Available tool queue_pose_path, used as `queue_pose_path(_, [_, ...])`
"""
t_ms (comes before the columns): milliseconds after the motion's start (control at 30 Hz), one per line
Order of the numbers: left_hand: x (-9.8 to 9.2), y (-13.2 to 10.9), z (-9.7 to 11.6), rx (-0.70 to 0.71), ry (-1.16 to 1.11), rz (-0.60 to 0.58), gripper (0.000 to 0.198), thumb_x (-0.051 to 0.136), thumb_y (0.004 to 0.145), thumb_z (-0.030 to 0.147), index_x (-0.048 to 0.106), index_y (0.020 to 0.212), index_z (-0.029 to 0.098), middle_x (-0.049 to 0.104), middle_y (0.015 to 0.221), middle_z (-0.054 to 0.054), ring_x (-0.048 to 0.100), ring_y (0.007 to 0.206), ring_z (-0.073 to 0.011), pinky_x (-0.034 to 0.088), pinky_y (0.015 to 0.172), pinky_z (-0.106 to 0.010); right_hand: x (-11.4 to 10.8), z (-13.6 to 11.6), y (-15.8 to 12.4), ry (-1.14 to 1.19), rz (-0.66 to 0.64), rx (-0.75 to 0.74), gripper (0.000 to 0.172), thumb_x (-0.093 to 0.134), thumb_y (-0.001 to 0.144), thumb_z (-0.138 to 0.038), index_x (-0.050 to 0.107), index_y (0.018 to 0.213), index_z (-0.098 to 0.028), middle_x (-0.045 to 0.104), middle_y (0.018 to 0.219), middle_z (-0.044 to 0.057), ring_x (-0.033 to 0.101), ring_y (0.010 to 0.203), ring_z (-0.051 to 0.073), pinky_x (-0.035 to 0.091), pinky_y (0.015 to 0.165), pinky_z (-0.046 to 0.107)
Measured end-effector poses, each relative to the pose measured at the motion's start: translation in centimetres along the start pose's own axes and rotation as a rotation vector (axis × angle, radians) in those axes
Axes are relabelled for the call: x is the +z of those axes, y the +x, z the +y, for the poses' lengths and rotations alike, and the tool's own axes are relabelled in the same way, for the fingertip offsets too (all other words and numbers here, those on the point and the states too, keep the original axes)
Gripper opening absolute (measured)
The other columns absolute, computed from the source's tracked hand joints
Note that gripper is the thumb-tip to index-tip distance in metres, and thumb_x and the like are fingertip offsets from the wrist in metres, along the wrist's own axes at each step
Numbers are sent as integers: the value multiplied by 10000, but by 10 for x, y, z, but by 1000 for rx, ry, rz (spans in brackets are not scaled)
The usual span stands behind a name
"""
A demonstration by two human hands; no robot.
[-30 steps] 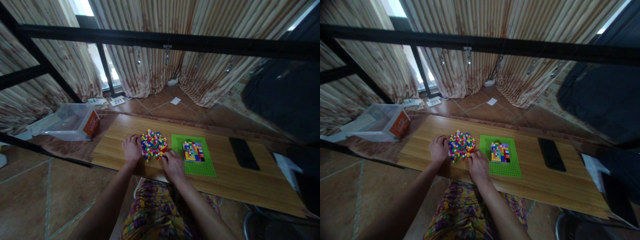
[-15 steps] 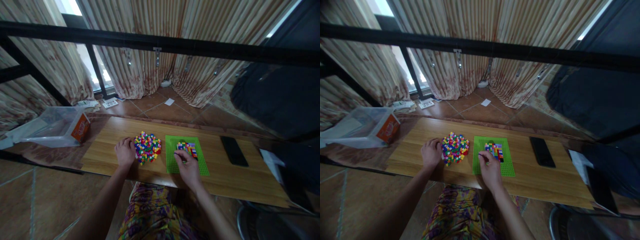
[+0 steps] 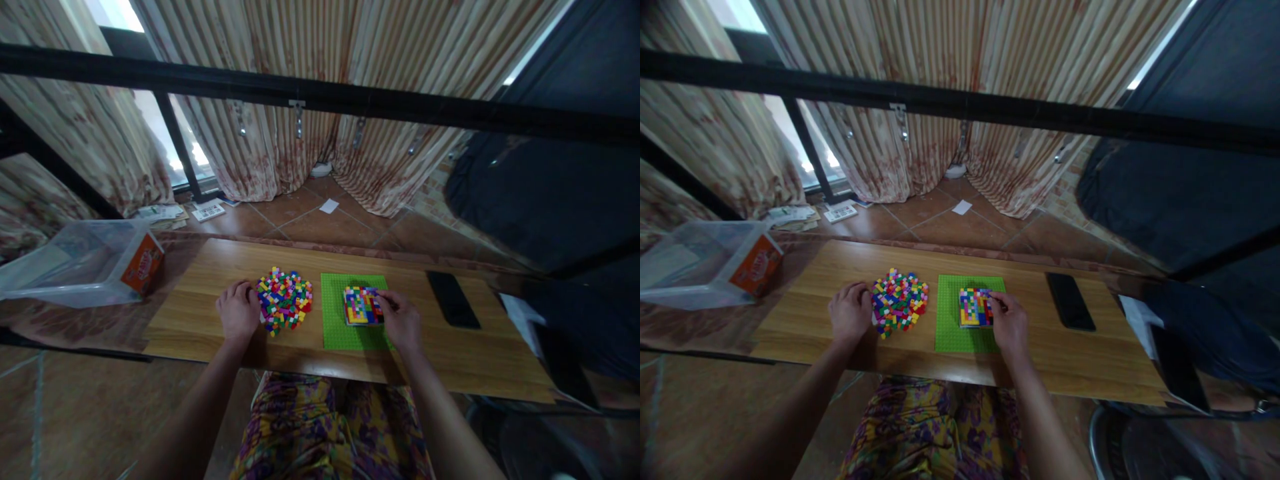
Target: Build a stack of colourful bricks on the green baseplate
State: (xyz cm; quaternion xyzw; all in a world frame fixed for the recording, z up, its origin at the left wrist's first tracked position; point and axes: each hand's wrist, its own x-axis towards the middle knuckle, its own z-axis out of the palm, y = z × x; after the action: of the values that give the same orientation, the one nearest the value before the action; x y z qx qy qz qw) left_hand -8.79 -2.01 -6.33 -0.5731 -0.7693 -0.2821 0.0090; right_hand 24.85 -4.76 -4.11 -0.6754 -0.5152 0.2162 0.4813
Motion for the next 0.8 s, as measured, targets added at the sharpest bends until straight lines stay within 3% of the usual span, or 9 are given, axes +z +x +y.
queue_pose_path(300, [-1,1,2,-15,9,-16,290,453,858,263,691,1005,186,674,1163,-102,578,1079,-279,401,954,-426,5,12,16,42,-47,-34,255,662,731,-449,755,800,-222,699,927,68,621,866,207,483,774,351])
queue_pose_path(400, [-3,1,3,-13,8,-26,289,452,858,263,693,998,187,676,1159,-103,580,1076,-278,403,957,-427,8,17,22,146,-54,43,232,728,666,-437,752,762,-227,710,878,45,629,844,202,485,793,359])
queue_pose_path(600, [-4,0,4,-20,3,-16,300,447,864,261,692,1017,179,676,1163,-110,576,1096,-284,400,967,-431,15,20,24,472,-61,306,354,843,491,-409,726,766,-219,699,721,-5,599,644,147,493,647,310])
queue_pose_path(800, [-4,0,4,-22,3,-35,299,450,867,269,692,1015,177,674,1166,-107,575,1097,-278,394,973,-426,18,17,22,552,-33,332,405,860,453,-382,717,799,-226,698,749,-18,603,658,132,504,654,296])
